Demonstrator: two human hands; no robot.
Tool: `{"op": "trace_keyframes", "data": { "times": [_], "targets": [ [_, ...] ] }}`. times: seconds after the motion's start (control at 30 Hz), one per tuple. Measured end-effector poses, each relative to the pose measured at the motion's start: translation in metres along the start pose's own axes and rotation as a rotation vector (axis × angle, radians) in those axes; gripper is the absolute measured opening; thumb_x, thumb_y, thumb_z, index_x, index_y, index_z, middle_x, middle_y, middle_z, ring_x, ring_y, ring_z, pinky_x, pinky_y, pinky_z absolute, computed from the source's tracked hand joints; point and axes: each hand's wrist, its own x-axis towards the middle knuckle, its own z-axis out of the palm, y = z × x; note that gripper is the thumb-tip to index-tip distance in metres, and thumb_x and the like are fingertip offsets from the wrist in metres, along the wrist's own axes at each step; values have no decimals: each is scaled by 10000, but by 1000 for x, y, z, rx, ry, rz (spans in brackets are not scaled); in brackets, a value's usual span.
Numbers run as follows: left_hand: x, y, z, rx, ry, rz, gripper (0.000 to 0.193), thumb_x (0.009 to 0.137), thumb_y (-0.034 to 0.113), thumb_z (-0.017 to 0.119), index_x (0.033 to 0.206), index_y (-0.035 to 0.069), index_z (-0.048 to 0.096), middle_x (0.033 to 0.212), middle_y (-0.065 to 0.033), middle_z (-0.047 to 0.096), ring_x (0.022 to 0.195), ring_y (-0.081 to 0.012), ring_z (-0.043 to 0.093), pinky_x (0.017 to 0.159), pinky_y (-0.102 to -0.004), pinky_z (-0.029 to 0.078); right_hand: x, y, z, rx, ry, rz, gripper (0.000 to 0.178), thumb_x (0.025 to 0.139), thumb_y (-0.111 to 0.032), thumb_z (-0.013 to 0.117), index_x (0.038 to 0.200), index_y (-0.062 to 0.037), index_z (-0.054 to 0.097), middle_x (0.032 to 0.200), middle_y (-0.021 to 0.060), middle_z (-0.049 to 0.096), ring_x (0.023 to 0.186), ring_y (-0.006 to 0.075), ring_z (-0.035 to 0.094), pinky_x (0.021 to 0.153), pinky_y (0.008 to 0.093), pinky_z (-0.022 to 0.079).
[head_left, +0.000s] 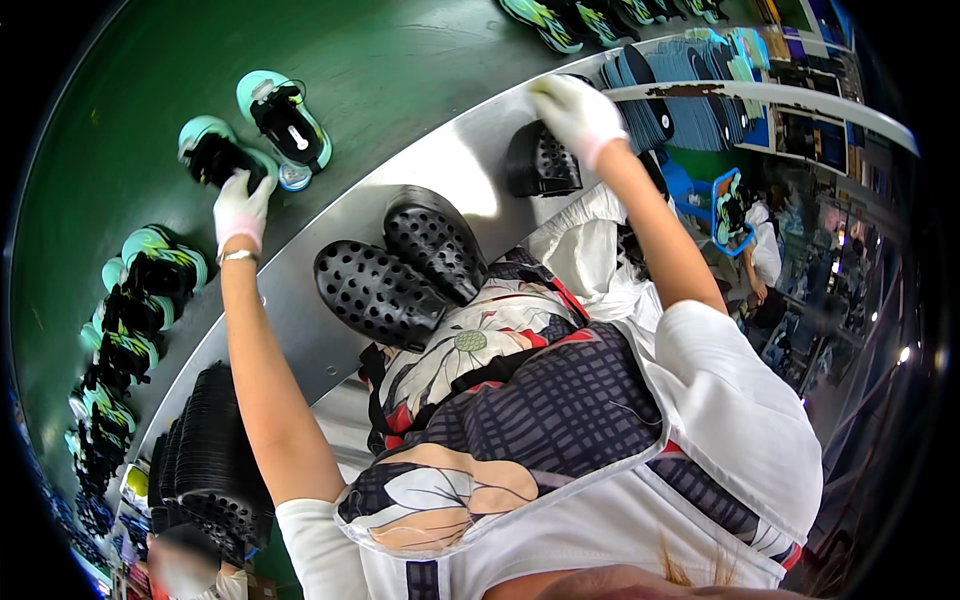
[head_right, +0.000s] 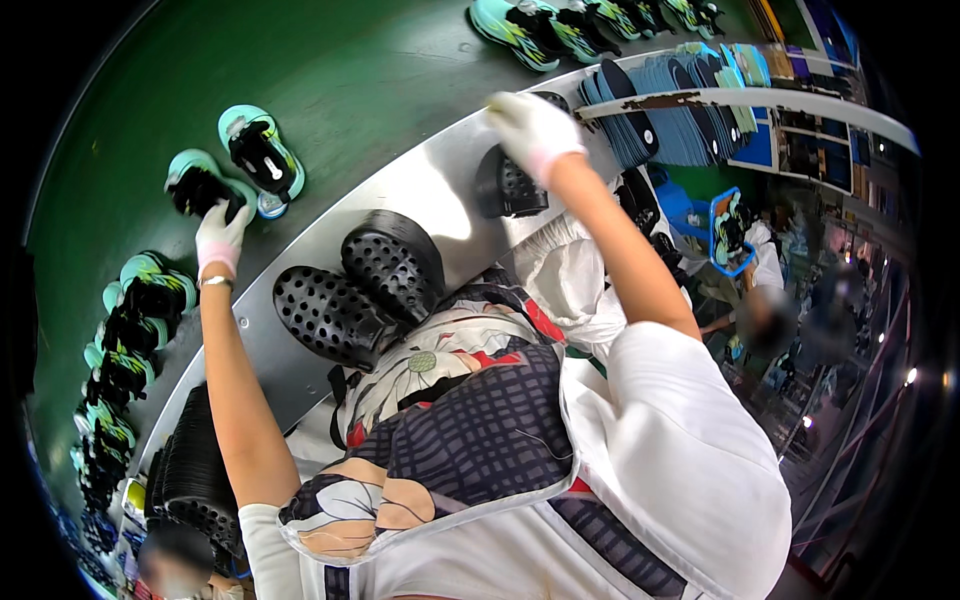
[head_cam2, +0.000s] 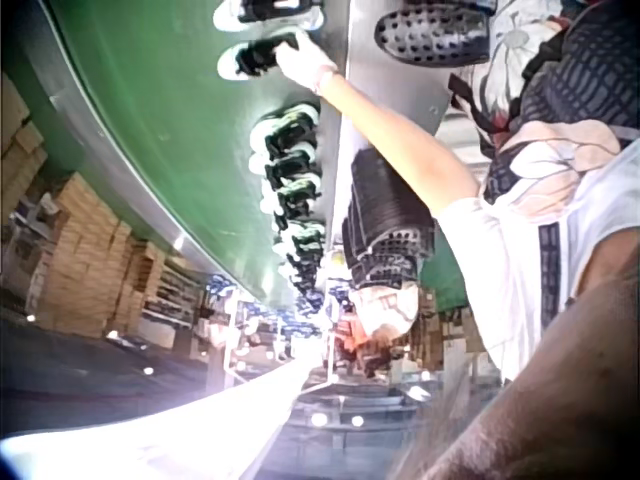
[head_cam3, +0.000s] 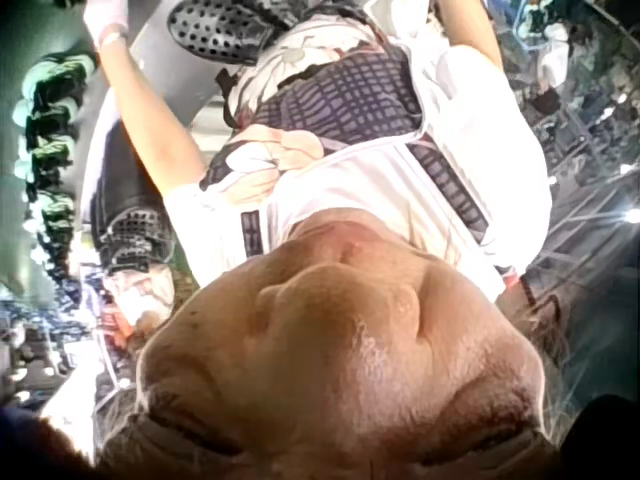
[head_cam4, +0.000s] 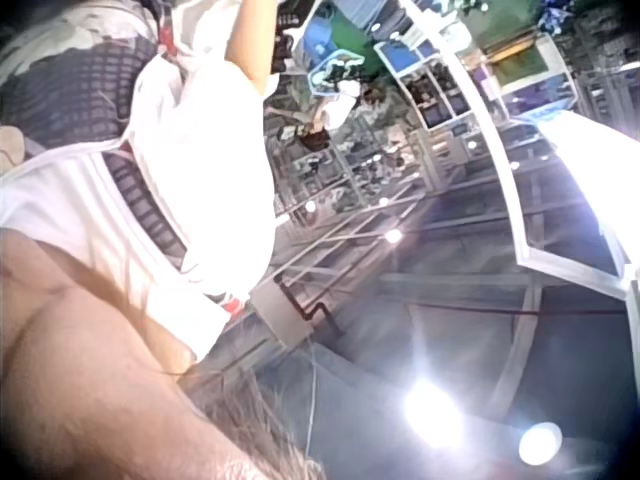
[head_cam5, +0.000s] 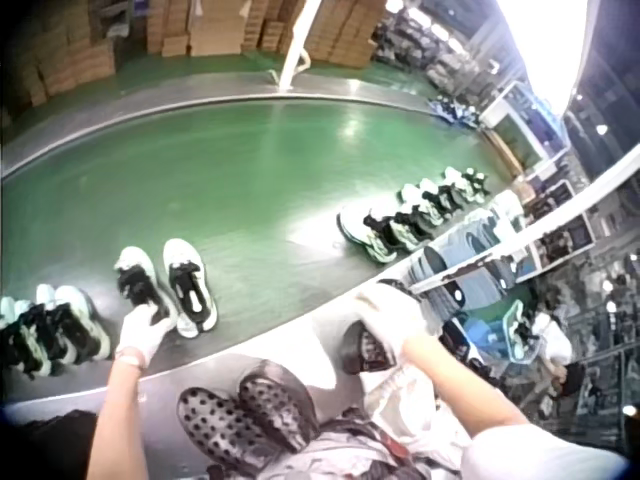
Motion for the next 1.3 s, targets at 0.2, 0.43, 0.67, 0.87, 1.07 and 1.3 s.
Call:
{"op": "trace_keyframes", "data": {
  "times": [0.2, 0.43, 0.67, 0.87, 1.07, 1.3],
  "targets": [
    [-25, 7, -24, -2, -36, -19, 452, 802, 354, 612, 1093, 10, 580, 1074, -202, 573, 990, -375, 549, 850, -390, 439, -65, 82, 5, -3, -24, 209, 229, 793, -235, 607, 992, -122, 598, 923, 123, 584, 912, 309, 577, 772, 378, 464],
    [-37, 14, -40, 71, 15, -47, 421, 811, 296, 613, 1155, 55, 575, 1208, -158, 524, 1045, -309, 544, 904, -363, 431, -66, 89, 24, -110, 58, 50, 312, 724, -188, 678, 1007, -112, 570, 982, 107, 560, 941, 300, 563, 796, 382, 468],
    [-50, 29, -62, 117, 167, -27, 369, 822, 272, 612, 1137, 81, 598, 1177, -158, 537, 1058, -324, 535, 905, -366, 430, -75, 73, -22, -20, 76, 89, 286, 722, -176, 682, 981, -96, 589, 928, 89, 571, 861, 259, 586, 744, 348, 481],
    [-50, 85, -88, -766, -98, -141, 430, 879, 307, 582, 1182, 2, 570, 1038, -91, 628, 843, -148, 577, 745, -257, 465, -37, -41, -34, 132, 207, -292, 325, 704, -108, 716, 1004, -62, 603, 954, 86, 593, 861, 233, 604, 747, 310, 493],
    [-61, 102, -84, -1528, -420, -52, 610, 852, 462, 600, 1232, -3, 495, 1109, -73, 582, 988, -157, 576, 823, -286, 477, -9, -185, -4, 393, 58, -818, 305, 706, -112, 688, 996, -87, 595, 980, 92, 580, 909, 283, 573, 772, 356, 478],
    [-83, 76, -83, -1729, -31, -108, 367, 865, 318, 634, 1085, 37, 547, 978, -40, 605, 873, -135, 600, 756, -276, 506, 0, -237, 27, 442, -214, -568, 373, 769, -339, 643, 981, -43, 559, 912, 156, 595, 833, 328, 593, 739, 397, 477]
  ]
}}
